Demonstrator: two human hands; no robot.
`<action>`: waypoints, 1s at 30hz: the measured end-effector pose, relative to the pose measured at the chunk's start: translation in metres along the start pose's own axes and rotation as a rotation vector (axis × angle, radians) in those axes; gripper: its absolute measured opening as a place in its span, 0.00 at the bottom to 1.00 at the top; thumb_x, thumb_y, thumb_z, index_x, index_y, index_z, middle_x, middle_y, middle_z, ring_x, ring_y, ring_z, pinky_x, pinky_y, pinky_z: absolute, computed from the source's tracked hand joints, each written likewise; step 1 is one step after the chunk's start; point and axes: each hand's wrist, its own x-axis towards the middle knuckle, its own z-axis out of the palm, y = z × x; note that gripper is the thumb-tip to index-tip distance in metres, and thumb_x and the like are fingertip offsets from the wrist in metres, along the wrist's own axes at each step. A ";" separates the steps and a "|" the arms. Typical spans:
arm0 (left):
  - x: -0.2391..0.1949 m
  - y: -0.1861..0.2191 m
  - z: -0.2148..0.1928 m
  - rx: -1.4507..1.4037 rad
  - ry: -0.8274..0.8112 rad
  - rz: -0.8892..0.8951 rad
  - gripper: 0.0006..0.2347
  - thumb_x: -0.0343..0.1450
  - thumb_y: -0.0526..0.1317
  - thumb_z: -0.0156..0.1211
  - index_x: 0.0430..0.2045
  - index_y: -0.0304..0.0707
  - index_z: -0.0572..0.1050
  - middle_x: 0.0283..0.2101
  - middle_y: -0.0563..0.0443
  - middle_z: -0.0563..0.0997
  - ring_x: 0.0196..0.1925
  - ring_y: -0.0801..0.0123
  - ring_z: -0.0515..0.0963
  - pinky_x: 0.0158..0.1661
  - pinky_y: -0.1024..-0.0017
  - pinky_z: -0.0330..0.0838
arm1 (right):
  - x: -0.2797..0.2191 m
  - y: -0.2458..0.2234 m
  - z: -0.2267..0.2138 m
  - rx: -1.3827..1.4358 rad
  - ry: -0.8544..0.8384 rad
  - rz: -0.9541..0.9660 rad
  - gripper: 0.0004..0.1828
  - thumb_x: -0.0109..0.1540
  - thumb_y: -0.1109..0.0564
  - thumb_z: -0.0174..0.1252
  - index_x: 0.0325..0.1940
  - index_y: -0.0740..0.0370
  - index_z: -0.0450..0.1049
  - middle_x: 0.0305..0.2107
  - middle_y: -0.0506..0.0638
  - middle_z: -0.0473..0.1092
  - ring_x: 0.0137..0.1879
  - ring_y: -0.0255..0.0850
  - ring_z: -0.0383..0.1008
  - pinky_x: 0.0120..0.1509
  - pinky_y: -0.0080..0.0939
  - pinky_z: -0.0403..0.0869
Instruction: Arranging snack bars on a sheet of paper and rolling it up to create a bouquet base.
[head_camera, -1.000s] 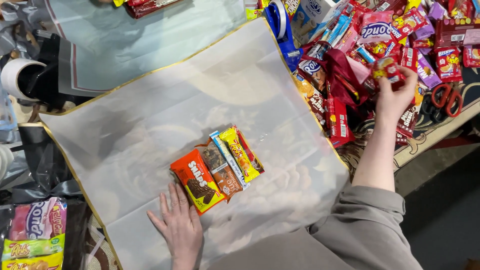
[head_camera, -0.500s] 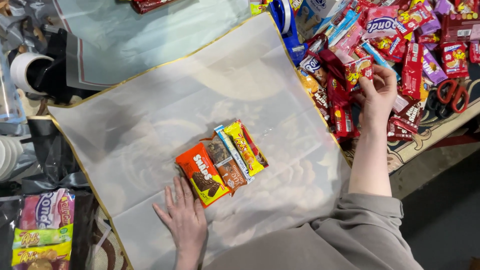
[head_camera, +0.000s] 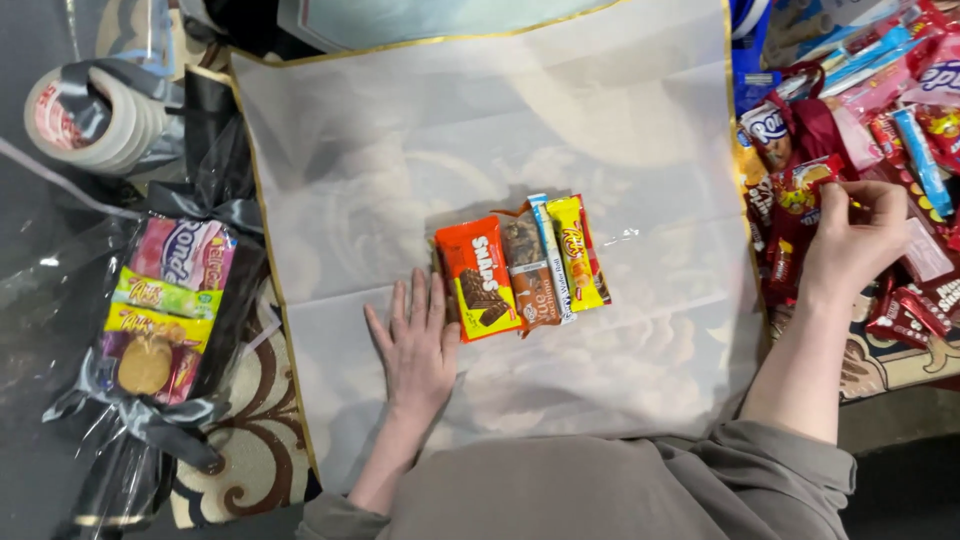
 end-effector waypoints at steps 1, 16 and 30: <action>-0.001 -0.001 -0.001 0.006 0.000 -0.014 0.28 0.76 0.49 0.42 0.74 0.46 0.52 0.78 0.49 0.54 0.78 0.51 0.53 0.71 0.35 0.32 | -0.002 0.001 0.000 0.011 -0.010 -0.004 0.07 0.71 0.71 0.70 0.45 0.68 0.77 0.38 0.55 0.76 0.41 0.45 0.74 0.42 0.44 0.70; -0.005 0.000 0.000 -0.099 0.155 0.071 0.34 0.74 0.58 0.56 0.74 0.49 0.54 0.77 0.47 0.56 0.78 0.54 0.61 0.70 0.25 0.28 | -0.028 -0.085 -0.027 0.473 -0.080 0.103 0.10 0.77 0.77 0.65 0.51 0.71 0.72 0.46 0.61 0.75 0.53 0.47 0.77 0.59 0.43 0.76; -0.010 0.016 -0.015 -0.385 0.418 0.288 0.17 0.77 0.47 0.51 0.59 0.46 0.75 0.61 0.51 0.77 0.57 0.63 0.79 0.64 0.52 0.57 | -0.100 -0.233 -0.040 0.493 -0.527 0.171 0.07 0.62 0.67 0.72 0.39 0.64 0.79 0.34 0.54 0.79 0.37 0.41 0.79 0.51 0.39 0.76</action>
